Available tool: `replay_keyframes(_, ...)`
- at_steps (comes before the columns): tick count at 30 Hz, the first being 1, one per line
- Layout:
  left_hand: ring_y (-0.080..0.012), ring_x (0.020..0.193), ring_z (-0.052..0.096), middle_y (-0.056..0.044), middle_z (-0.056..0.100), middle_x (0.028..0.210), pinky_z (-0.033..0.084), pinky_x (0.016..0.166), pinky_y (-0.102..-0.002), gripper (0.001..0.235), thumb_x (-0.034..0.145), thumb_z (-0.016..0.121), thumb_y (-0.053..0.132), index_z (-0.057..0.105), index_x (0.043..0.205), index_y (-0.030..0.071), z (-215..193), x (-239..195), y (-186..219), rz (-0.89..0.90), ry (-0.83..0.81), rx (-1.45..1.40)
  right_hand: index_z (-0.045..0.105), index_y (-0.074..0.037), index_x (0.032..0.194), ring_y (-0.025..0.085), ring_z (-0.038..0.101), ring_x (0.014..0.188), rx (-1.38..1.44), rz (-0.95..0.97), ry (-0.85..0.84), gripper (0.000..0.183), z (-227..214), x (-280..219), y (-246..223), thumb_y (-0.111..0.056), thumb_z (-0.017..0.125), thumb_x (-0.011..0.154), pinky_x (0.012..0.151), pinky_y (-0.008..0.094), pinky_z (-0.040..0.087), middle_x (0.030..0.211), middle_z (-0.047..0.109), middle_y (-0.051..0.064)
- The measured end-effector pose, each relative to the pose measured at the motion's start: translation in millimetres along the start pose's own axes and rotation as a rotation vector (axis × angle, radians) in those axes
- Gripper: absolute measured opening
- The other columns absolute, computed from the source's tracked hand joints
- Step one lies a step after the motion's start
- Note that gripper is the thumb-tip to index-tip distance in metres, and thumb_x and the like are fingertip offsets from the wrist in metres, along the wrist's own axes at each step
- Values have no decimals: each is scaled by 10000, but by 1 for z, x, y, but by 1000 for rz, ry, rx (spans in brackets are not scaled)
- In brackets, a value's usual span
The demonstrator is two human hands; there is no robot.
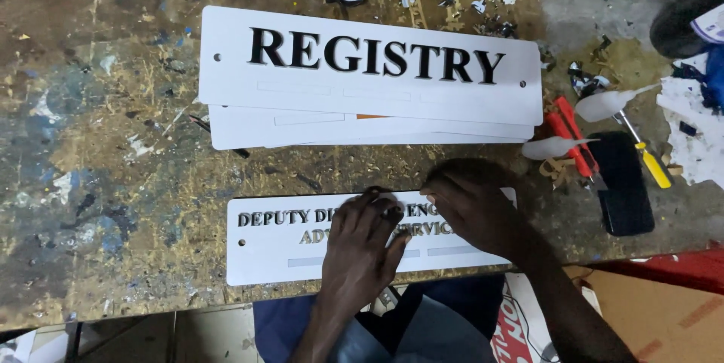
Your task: The person is manually applying and pressing individual black letters onto a white sign board to form text.
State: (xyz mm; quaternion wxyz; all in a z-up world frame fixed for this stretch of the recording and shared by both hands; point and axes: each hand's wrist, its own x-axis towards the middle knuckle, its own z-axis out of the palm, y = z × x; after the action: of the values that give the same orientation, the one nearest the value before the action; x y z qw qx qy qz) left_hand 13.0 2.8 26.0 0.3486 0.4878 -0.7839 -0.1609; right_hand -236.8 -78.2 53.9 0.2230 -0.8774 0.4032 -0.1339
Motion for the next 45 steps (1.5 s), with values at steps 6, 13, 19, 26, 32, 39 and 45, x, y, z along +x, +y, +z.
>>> replay_keyframes(6, -393, 1372, 595, -153, 688, 1409, 438, 1136, -559, 427, 1187, 534, 356, 727, 1408, 45, 1, 1, 0, 0, -8, 19, 789, -53, 1124, 276, 707, 992, -20, -97, -25, 221, 0, 0, 5, -201, 624, 1128, 851, 439, 541, 1086, 776, 90)
replay_keyframes(13, -374, 1371, 596, -125, 697, 1418, 430, 1114, -537, 417, 1189, 527, 365, 727, 1408, 73, 2, 2, -1, -14, -16, 6, 709, -86, 1038, 249, 623, 867, -4, -153, -23, 87, 6, 7, 10, -103, 649, 1097, 716, 423, 485, 988, 668, 71)
replay_keyframes(19, -394, 1388, 588, -144, 692, 1435, 437, 1127, -556, 430, 1193, 531, 370, 733, 1407, 57, 2, 0, -1, -12, -11, 1, 660, -95, 1097, 250, 588, 828, -36, -21, -62, 143, 8, 3, 6, -188, 573, 1162, 682, 423, 464, 1058, 627, 78)
replay_keyframes(26, -408, 1420, 583, -148, 698, 1445, 444, 1145, -576, 403, 1164, 596, 346, 735, 1407, 57, 5, -2, -2, 1, 6, 11, 641, -101, 1182, 266, 618, 753, 118, 96, -3, 336, 9, 9, 0, -335, 402, 1216, 706, 431, 455, 956, 682, 107)
replay_keyframes(32, -398, 1393, 586, -141, 692, 1431, 447, 1132, -564, 425, 1179, 559, 375, 733, 1408, 62, 5, -1, -1, -11, 8, 23, 705, -106, 1112, 263, 669, 837, -19, -69, -29, 175, 14, 12, 9, -221, 583, 1163, 681, 434, 485, 1016, 728, 72)
replay_keyframes(39, -408, 1380, 595, -154, 689, 1426, 445, 1129, -563, 423, 1172, 568, 358, 721, 1426, 56, 5, -1, -2, 3, -4, 38, 667, -128, 947, 253, 645, 812, -106, -158, -79, 194, 13, 24, 16, -169, 639, 1135, 687, 441, 472, 905, 675, 45)
replay_keyframes(45, -402, 1364, 613, -150, 698, 1423, 459, 1133, -552, 398, 1171, 588, 343, 732, 1397, 49, 4, 1, -2, 17, 28, 37, 736, -58, 1087, 284, 711, 896, -441, -280, 66, 66, 16, 30, 14, -122, 727, 1073, 674, 438, 557, 1036, 748, 107)
